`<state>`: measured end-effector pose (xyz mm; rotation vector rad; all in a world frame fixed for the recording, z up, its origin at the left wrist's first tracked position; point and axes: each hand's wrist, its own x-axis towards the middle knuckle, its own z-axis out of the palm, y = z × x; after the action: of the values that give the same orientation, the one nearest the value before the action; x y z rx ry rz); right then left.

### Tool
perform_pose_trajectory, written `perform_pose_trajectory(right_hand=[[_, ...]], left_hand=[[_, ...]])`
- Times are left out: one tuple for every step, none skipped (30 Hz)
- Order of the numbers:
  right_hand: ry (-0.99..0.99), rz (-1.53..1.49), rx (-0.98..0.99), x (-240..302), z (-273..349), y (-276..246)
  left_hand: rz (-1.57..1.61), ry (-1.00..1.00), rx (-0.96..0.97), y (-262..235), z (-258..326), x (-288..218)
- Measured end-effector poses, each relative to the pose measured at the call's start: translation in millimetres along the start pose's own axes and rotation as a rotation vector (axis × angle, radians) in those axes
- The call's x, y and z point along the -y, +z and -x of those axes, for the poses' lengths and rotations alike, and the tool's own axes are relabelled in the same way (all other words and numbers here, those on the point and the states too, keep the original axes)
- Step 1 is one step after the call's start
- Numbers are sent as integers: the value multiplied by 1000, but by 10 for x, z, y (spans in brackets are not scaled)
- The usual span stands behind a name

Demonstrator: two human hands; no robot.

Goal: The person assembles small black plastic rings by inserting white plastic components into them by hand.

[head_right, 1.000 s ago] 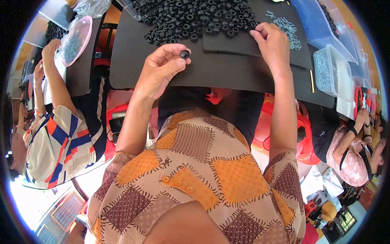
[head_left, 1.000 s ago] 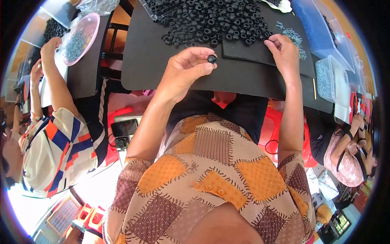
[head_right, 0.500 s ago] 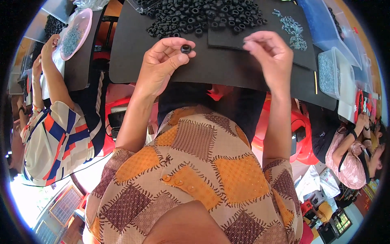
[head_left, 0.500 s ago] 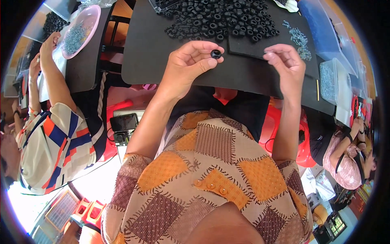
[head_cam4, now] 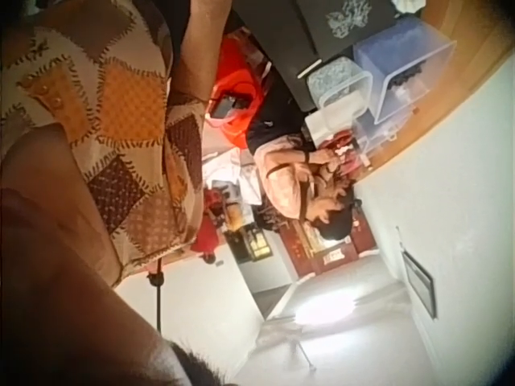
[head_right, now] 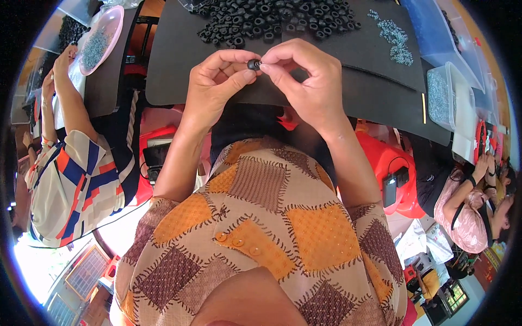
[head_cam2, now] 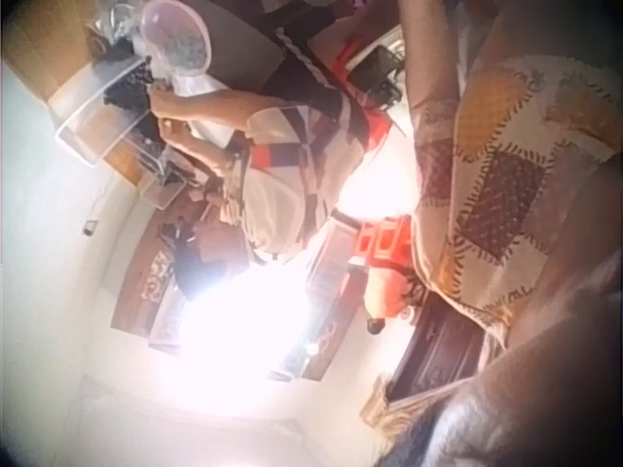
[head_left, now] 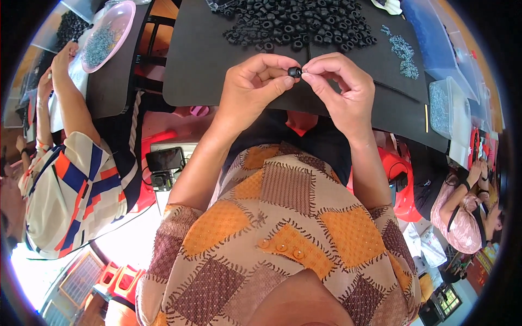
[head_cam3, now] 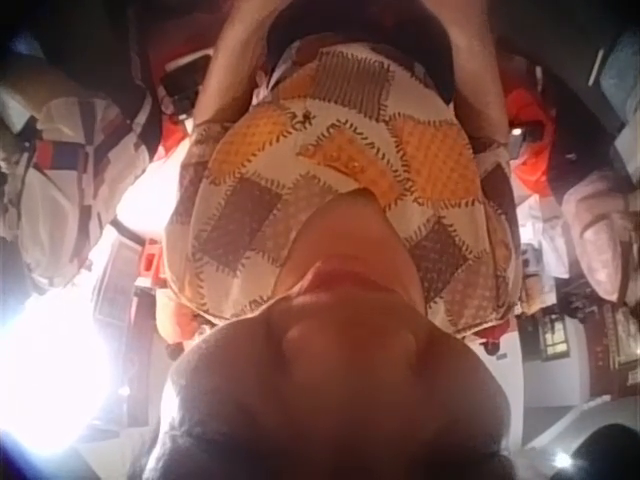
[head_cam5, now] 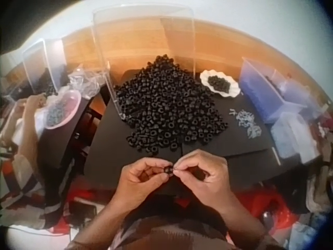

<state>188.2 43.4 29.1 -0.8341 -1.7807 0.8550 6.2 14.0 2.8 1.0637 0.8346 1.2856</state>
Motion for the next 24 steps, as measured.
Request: perform_pose_trajectory(right_hand=[[1, 0, 1, 5, 0, 15], [-33, 48, -15, 16, 0, 34], [-66, 97, -32, 28, 2, 52], [-65, 99, -31, 43, 7, 72], [-88, 140, -32, 50, 20, 90], [-111, 181, -34, 56, 34, 106], [-111, 181, -33, 63, 48, 122], [-104, 189, -26, 83, 65, 140], [-98, 196, -19, 91, 74, 153], [-152, 230, 6, 72, 66, 145], [-152, 231, 7, 62, 44, 122], [-128, 198, 15, 59, 8, 91], [-103, 165, 23, 49, -31, 55], [-57, 196, -22, 9, -75, -7], [-23, 235, -67, -39, -129, -49], [-48, 311, -46, -90, -183, -77], [-71, 389, -27, -133, -232, -87], [-74, 389, -28, -173, -273, -73], [-144, 492, 17, -212, -310, -54], [-216, 591, 63, -249, -348, -30], [-218, 589, 64, -288, -401, 6], [-307, 633, 83, -325, -459, 58], [-396, 677, 103, -354, -506, 112], [-401, 696, 110, -371, -526, 161]], left_hand=[[1, -1, 0, 0, 1, 8], [7, 15, -2, -4, 2, 21], [13, 31, -3, -9, 1, 28], [15, 31, -3, -11, 8, 17], [-4, 21, -12, -10, 20, 6], [-24, 11, -22, -13, 28, 0], [-23, 12, -22, -22, 33, 11], [-41, -2, -33, -33, 51, 17], [-58, -15, -45, -47, 66, 20], [-59, -14, -48, -64, 76, 14], [-27, -4, -53, -81, 80, 8], [5, 6, -59, -104, 87, 1], [5, 8, -60, -134, 98, -3], [109, -14, -87, -167, 105, -2], [212, -36, -115, -208, 114, -4], [317, -62, -111, -259, 124, -10], [315, -60, -110, -301, 127, -17], [382, -54, -112, -337, 128, -23], [448, -48, -114, -360, 123, -24], [456, -50, -105, -368, 123, -23], [454, -48, -107, -371, 119, -20], [462, -36, -107, -371, 112, -15], [471, -24, -107, -373, 110, -9], [471, -24, -109, -376, 115, -6]])
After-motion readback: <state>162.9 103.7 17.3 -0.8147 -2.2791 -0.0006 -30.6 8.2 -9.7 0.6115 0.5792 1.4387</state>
